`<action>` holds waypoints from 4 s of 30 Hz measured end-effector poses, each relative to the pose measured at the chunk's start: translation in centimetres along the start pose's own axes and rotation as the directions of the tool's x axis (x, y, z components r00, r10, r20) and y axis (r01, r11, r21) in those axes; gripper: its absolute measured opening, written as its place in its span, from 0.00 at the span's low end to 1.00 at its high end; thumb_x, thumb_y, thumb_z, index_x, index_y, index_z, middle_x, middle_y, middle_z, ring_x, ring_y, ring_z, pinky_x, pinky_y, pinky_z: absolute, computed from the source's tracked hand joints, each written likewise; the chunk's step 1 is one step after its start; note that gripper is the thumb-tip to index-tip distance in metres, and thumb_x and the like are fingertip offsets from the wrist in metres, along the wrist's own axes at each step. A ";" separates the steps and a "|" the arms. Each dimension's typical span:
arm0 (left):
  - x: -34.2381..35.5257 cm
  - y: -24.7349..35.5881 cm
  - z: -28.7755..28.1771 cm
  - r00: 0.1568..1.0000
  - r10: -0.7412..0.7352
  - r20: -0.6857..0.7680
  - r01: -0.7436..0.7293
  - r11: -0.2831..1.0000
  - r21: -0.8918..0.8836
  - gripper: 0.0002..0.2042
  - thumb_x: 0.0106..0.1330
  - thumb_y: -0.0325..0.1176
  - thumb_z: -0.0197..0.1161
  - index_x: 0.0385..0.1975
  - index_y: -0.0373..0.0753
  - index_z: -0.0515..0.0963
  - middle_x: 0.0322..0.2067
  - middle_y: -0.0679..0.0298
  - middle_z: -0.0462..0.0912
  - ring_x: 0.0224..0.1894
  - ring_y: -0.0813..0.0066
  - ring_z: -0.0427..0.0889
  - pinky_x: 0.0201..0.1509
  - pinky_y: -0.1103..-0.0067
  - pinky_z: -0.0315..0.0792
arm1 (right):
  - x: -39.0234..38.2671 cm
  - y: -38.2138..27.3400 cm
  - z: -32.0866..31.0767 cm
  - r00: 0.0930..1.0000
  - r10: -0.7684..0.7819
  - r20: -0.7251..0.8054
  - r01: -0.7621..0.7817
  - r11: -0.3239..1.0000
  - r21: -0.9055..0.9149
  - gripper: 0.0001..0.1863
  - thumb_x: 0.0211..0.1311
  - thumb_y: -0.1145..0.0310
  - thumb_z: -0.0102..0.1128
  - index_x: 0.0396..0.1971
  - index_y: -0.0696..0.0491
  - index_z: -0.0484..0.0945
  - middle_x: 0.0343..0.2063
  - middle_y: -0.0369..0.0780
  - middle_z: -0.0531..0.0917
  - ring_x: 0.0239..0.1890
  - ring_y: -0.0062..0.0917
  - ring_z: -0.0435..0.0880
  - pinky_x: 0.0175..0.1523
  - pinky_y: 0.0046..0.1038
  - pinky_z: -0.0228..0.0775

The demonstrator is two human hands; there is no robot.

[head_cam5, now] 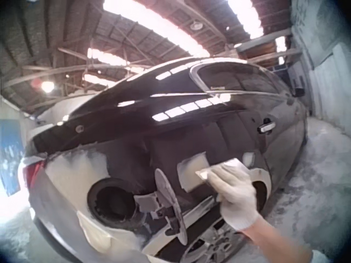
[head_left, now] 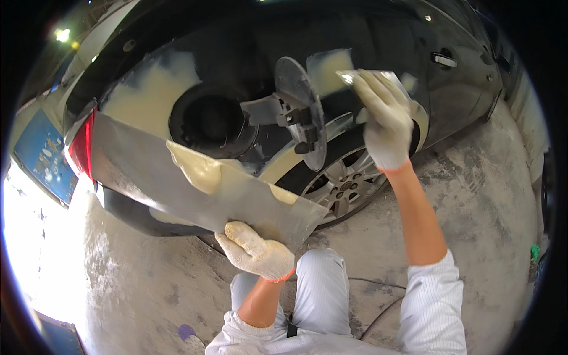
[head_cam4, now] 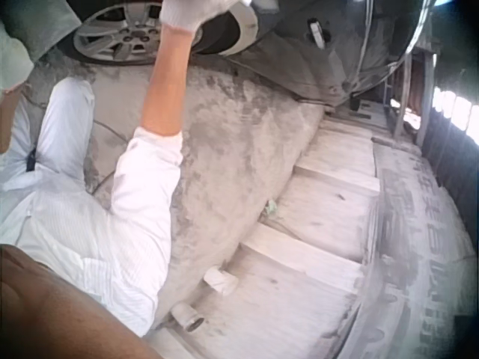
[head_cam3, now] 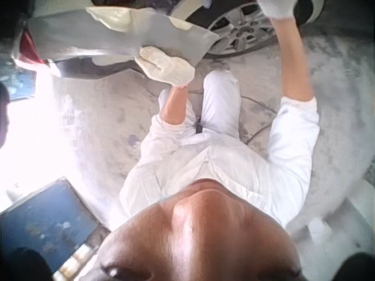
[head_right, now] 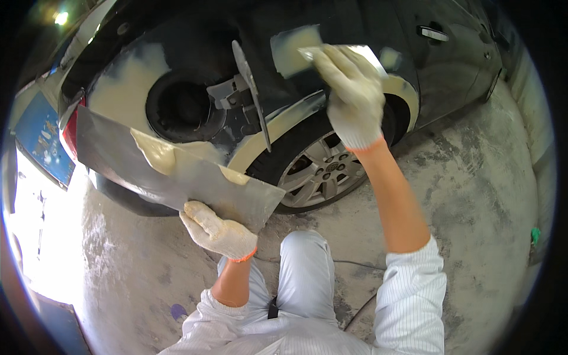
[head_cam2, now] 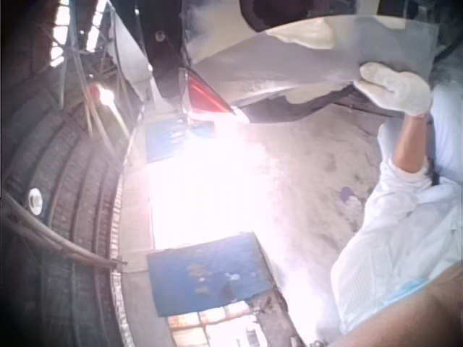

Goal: The person kneels beside a black car and uses a small putty knife to spread beige body filler along the rear wheel arch and bumper area. They repeatedly transfer filler from a larger metal mixing board to the small knife and smooth the material onto the curved surface.

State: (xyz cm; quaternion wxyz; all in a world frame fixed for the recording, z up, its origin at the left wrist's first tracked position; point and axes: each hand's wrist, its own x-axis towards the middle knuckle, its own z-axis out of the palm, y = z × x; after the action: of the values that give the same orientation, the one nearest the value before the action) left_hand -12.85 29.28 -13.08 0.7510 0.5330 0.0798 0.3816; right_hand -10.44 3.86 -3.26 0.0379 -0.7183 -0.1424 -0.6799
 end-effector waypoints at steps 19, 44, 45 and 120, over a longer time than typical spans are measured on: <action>1.1 -0.8 -1.3 0.993 0.089 0.078 -0.091 0.996 0.023 0.19 0.89 0.42 0.55 0.52 0.28 0.79 0.42 0.61 0.81 0.42 0.74 0.74 0.50 0.77 0.76 | -1.9 1.8 1.5 0.990 -0.115 0.081 0.127 0.979 -0.158 0.23 0.59 0.81 0.62 0.53 0.50 0.90 0.49 0.37 0.92 0.55 0.34 0.90 0.63 0.40 0.78; 1.5 -0.5 -3.1 0.967 0.147 0.210 -0.164 0.984 0.067 0.17 0.89 0.39 0.55 0.57 0.27 0.77 0.47 0.60 0.81 0.45 0.75 0.76 0.54 0.78 0.76 | 0.5 2.5 4.2 0.999 -0.026 0.020 0.028 0.995 -0.094 0.25 0.57 0.84 0.66 0.53 0.46 0.91 0.52 0.38 0.93 0.58 0.38 0.91 0.64 0.39 0.82; 1.5 -0.7 -3.2 0.964 0.163 0.212 -0.178 0.982 0.055 0.17 0.89 0.39 0.55 0.57 0.27 0.77 0.48 0.60 0.81 0.46 0.75 0.76 0.54 0.78 0.76 | -0.5 2.3 4.4 0.999 -0.013 0.048 0.017 0.996 -0.090 0.25 0.57 0.83 0.66 0.53 0.46 0.91 0.53 0.38 0.93 0.58 0.37 0.91 0.64 0.40 0.82; 3.7 -0.2 0.5 0.922 0.388 0.023 -0.385 0.906 0.176 0.24 0.89 0.43 0.52 0.59 0.23 0.80 0.51 0.50 0.83 0.51 0.63 0.81 0.58 0.70 0.78 | -11.4 16.2 -6.1 0.982 0.187 -0.017 -0.187 0.978 -0.088 0.21 0.61 0.83 0.67 0.51 0.48 0.93 0.50 0.38 0.95 0.55 0.36 0.93 0.62 0.35 0.85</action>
State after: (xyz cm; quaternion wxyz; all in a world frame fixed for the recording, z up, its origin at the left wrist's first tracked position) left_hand -9.94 31.31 -11.96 0.6097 0.6004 0.0109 0.5174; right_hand -12.58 -14.93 -11.85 0.0701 -0.7267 -0.0436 -0.6820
